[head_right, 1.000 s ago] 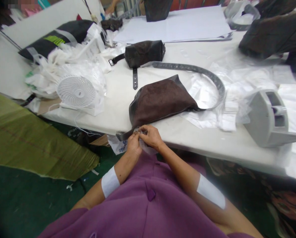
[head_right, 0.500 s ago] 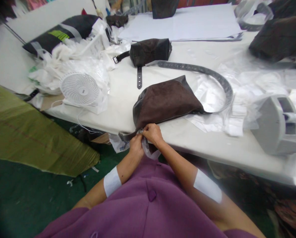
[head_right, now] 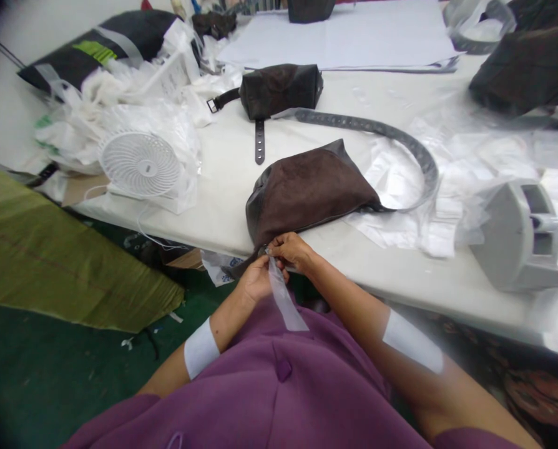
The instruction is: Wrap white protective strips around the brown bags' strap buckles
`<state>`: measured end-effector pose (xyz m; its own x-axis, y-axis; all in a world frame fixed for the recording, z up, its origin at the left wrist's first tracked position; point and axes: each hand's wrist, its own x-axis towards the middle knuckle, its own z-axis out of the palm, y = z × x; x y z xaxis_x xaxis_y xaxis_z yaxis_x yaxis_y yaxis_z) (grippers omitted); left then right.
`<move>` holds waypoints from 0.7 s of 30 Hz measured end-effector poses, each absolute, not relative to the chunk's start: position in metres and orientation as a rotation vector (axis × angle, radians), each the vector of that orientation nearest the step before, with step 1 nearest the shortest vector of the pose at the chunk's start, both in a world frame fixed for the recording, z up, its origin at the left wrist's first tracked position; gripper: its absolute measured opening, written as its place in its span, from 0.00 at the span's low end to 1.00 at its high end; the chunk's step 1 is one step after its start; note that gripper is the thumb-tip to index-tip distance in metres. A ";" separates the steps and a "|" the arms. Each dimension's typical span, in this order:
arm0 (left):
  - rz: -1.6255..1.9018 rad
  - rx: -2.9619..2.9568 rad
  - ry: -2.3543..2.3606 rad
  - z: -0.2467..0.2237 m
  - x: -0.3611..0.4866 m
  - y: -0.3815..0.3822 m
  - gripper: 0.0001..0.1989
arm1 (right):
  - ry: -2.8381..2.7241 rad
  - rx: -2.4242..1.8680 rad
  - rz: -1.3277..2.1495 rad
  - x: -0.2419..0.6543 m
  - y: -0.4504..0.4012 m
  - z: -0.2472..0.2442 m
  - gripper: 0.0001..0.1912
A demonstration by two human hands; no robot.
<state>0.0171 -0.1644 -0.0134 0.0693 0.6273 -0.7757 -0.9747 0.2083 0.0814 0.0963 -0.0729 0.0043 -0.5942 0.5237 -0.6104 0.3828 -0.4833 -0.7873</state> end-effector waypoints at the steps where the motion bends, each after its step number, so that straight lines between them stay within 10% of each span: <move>1: 1.288 -0.562 0.761 -0.013 0.017 -0.165 0.05 | -1.544 -1.379 2.260 0.097 -0.072 0.005 0.05; 21: 1.161 -0.355 0.918 -0.016 0.007 -0.166 0.06 | -1.745 -1.357 2.241 0.086 -0.062 0.005 0.08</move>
<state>0.0071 -0.1664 -0.0159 0.1006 0.6279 -0.7718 -0.8954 0.3953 0.2049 0.0864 -0.0625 0.0045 -0.6285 0.4734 -0.6172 0.4822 -0.3855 -0.7867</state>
